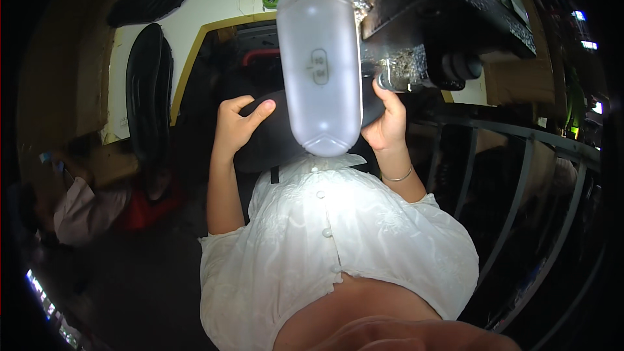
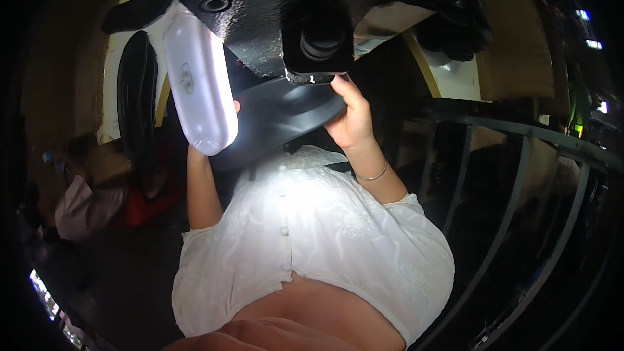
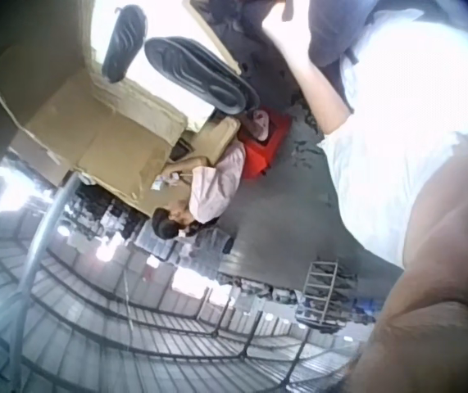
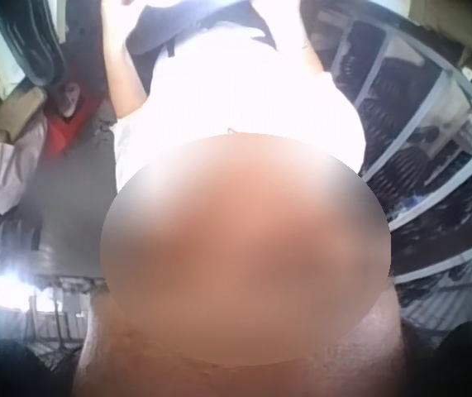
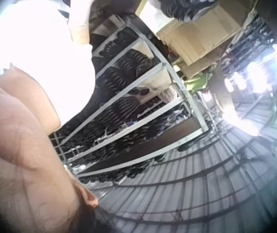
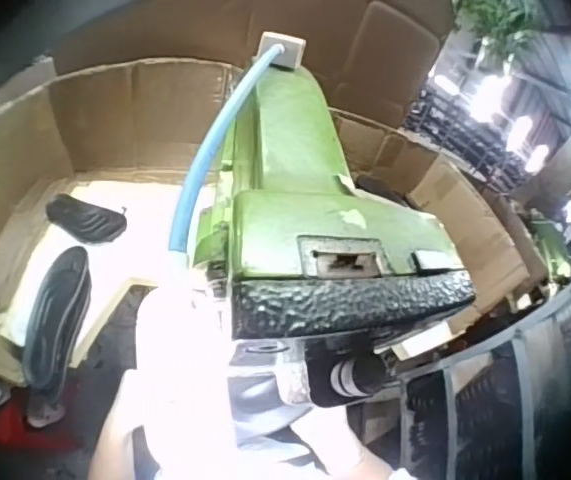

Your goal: The person repeatedly picks up black shoe insoles and presses them against a rotating grinding wheel on a green machine to smooth or shape the edges. They handle the insoles one at a time, rotating them to treat different sides, and place them back on the workbench after each pass.

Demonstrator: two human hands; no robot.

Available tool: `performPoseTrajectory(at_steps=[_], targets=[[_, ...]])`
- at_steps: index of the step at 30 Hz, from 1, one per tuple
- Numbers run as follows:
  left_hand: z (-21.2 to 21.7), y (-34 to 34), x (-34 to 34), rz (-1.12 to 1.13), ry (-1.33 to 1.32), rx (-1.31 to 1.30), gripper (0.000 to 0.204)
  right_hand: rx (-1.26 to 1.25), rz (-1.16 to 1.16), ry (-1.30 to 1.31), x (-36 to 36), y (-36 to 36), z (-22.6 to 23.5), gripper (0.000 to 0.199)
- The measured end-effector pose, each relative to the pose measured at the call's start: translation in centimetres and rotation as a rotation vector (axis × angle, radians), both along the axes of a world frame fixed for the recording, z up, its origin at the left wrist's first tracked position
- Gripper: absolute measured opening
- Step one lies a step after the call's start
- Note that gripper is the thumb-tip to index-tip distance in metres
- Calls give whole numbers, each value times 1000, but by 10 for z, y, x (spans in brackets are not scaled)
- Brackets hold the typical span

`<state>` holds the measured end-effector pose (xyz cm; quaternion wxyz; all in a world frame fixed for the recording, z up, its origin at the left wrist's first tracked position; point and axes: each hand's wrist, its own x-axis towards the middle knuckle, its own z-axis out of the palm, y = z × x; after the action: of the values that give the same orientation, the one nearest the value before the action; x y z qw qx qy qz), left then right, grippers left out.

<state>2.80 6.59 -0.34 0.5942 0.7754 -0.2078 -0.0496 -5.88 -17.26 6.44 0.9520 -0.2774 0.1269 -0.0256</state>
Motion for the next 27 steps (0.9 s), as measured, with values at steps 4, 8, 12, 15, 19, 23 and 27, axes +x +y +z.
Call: performPoseTrajectory(at_steps=[4,8,12,15,19,23,27], targets=[[-10,9,-9,-9,161,-77,35,-277,1,-51,1,8,3,49],[-29,-14,-17,-29,127,53,22,-722,26,-208,3,-20,-1,57],[-56,-43,-35,-129,-193,276,20,-1293,-10,-133,-10,-54,20,35],[-15,-52,-37,-153,2,253,17,-1434,-484,-46,-23,-102,42,25],[-15,-43,-33,-106,20,232,14,-774,-1353,-200,-31,-155,67,31],[1,-42,-27,-80,-43,262,14,-811,-1155,-151,-23,-202,67,35],[22,-24,-14,61,-218,296,14,-720,-1066,-119,12,-234,59,42]])
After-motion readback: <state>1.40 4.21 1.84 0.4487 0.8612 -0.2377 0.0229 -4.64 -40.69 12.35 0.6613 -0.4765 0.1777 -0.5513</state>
